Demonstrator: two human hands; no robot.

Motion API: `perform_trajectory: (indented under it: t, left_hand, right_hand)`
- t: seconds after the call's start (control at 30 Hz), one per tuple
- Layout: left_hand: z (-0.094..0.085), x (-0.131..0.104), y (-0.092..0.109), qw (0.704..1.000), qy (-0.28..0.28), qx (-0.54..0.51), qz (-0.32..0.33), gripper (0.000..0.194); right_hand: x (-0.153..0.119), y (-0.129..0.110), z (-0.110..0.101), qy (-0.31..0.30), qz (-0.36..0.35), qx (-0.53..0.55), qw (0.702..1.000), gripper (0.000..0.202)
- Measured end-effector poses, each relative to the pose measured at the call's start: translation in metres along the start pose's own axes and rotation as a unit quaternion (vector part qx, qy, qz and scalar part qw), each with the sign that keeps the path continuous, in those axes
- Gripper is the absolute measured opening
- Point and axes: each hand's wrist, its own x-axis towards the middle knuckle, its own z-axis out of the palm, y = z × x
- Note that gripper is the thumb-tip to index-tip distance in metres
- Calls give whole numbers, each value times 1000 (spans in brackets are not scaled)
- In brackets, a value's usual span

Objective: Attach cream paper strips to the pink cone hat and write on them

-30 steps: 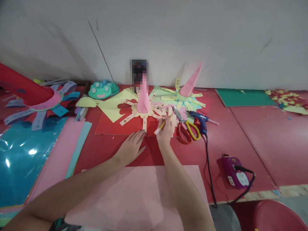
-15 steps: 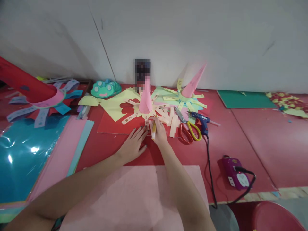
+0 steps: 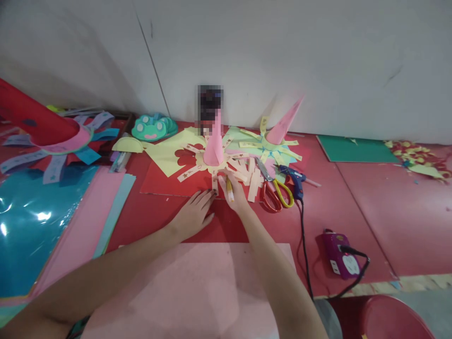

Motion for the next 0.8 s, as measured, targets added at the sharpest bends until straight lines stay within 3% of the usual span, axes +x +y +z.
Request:
perform_trajectory:
  t: [0.23, 0.43, 0.57, 0.8]
  left_hand:
    - [-1, 0, -1, 1000, 5, -3, 4, 50]
    - [0, -1, 0, 1000, 15, -3, 9, 49]
    - [-1, -1, 0, 1000, 25, -9, 3, 48]
    - [-9, -1, 1, 1000, 8, -1, 5, 48]
  right_hand:
    - [3, 6, -4, 74, 71, 118, 988, 44]
    - [1, 1, 3, 157, 86, 76, 981, 37]
    - [0, -3, 7, 130, 62, 52, 988, 27]
    - [1, -2, 6, 55, 82, 93, 991, 26]
